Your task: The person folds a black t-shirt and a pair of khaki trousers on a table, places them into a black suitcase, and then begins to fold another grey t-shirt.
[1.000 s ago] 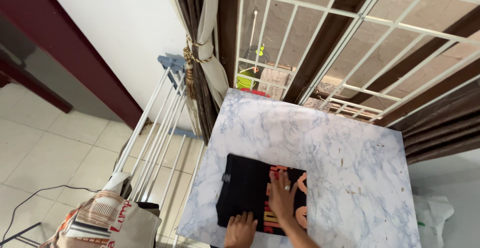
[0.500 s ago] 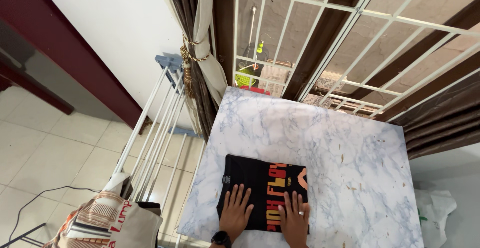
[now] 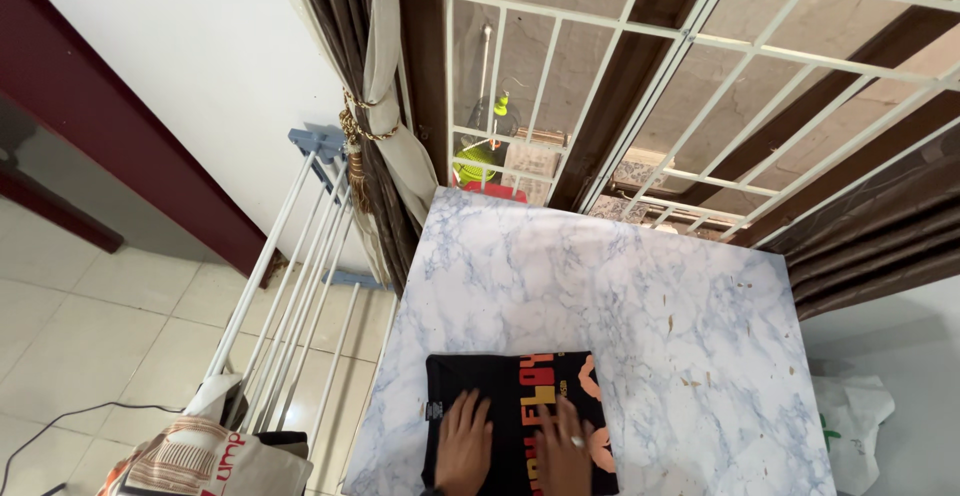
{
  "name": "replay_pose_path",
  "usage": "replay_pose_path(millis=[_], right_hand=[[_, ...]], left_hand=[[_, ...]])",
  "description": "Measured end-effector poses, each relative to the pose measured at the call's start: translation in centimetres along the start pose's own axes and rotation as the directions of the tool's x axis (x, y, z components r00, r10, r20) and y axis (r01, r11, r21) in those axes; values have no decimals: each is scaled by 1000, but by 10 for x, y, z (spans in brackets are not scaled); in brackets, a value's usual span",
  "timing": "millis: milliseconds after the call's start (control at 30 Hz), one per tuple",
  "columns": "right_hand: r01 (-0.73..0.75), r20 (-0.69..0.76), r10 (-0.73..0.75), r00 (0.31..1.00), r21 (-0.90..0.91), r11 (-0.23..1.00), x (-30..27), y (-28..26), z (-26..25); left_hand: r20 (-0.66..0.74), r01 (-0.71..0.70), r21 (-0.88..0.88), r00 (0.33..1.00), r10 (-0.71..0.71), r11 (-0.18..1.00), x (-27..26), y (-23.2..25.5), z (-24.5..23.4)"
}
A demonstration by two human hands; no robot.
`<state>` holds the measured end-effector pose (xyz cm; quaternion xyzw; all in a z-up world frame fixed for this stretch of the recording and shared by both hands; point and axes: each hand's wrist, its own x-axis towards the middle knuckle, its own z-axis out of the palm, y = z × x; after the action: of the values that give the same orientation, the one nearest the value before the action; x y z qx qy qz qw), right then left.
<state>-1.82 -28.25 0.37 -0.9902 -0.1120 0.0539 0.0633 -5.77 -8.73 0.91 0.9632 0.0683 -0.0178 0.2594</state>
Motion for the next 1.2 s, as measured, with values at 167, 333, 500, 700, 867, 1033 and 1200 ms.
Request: replay_pose_path(millis=[167,333,500,700,867,1033,1200], right_hand=[[332,-133,-316,939,129,934,62,-23,15],[317,-146,-329,933,-102,943,88,0,8],[-25,-10,24,1000,-70,997,96,35,-5],[-86,-245,82,966,-6,996,76,34,-4],[282,-80,-278,957,31,959,19,-19,24],[252,-247,-252,936,-33,967,20,17,14],[1,-202,4,979,26,1000,27,43,4]], left_hand=[[-46,-111,217,991,124,970,66,11,13],[-71,-26,153,997,37,988,70,9,5],[-134,99,146,988,-79,984,69,8,1],[-238,68,162,971,-28,984,73,5,4],[-203,75,164,978,-41,984,73,0,8],[-178,12,212,984,27,977,69,-6,16],[-117,-18,302,992,56,953,56,-1,3]])
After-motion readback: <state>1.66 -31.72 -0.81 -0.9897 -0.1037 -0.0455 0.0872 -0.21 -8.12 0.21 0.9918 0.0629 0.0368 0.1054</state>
